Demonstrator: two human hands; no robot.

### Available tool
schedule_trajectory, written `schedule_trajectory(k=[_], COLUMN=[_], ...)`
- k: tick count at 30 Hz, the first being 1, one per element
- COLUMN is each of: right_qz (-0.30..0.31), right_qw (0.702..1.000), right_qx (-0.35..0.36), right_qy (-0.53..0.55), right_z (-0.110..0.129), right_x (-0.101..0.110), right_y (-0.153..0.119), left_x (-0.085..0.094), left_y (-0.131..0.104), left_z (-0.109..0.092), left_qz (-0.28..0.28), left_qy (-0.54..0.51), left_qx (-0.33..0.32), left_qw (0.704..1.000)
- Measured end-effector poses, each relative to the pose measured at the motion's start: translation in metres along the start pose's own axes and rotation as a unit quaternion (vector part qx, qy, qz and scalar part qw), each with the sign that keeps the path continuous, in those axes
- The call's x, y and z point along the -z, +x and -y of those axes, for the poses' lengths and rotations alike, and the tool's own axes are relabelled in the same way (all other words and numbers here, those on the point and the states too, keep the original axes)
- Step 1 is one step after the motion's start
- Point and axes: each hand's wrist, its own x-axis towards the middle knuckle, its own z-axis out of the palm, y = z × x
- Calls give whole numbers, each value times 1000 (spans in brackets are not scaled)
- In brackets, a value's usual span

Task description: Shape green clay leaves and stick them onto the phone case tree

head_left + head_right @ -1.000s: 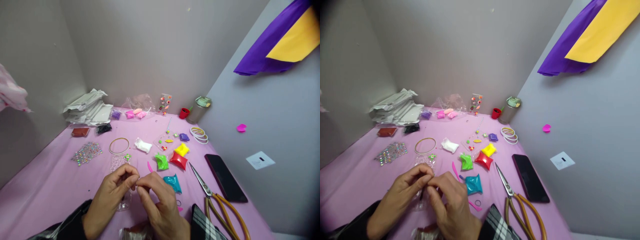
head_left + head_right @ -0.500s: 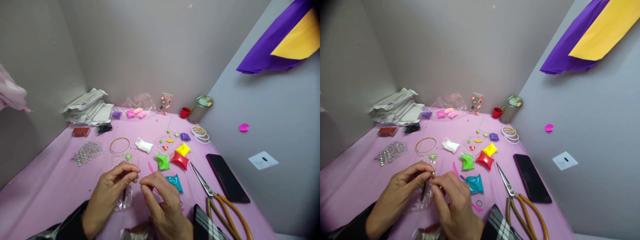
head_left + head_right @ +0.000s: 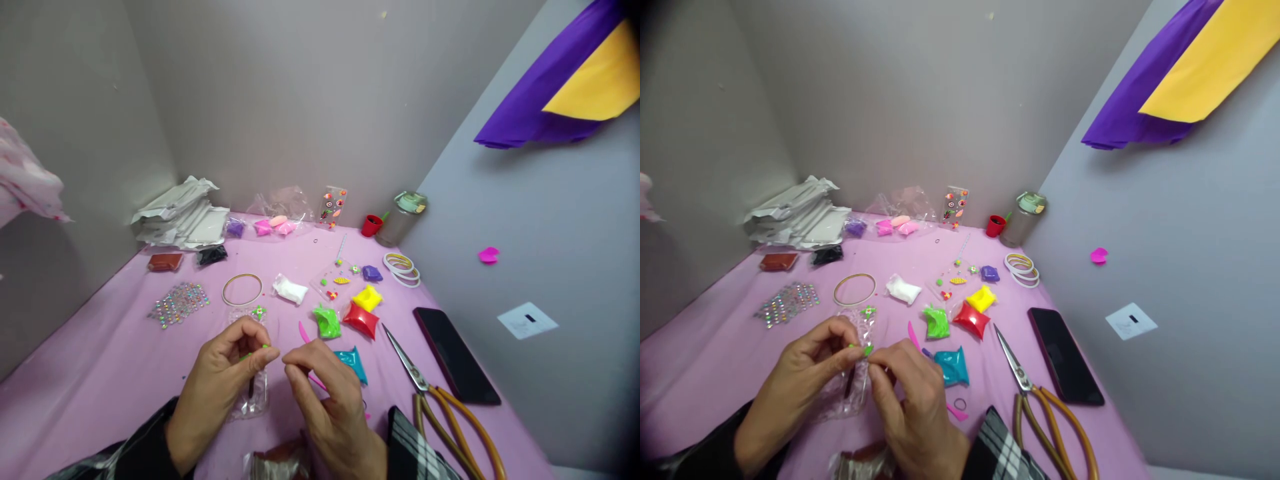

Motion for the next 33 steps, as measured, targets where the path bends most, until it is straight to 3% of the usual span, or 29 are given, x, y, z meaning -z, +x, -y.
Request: schedule_trajectory(k=[10,19,23,28,33], right_qz=[6,1,2,12,2], right_qw=[1000,1000,1000,1000,1000], right_qx=[6,5,6,-3,11], right_qy=[-8,-9,-8,-4,-7], right_z=[-1,-2,-2,0,0], right_x=[1,0,0,1,1], right_y=[1,1,1,1,2], left_x=[4,15,15,12,18], left_y=[-6,12,10,6,9], left_z=[5,-3,-1,1,4], left_qz=[48,-60,-38,48,10], left_qy=[50,-2,-8,8,25], left_qx=[26,-20,-4,18,11], left_qw=[997,998,999,999,1000])
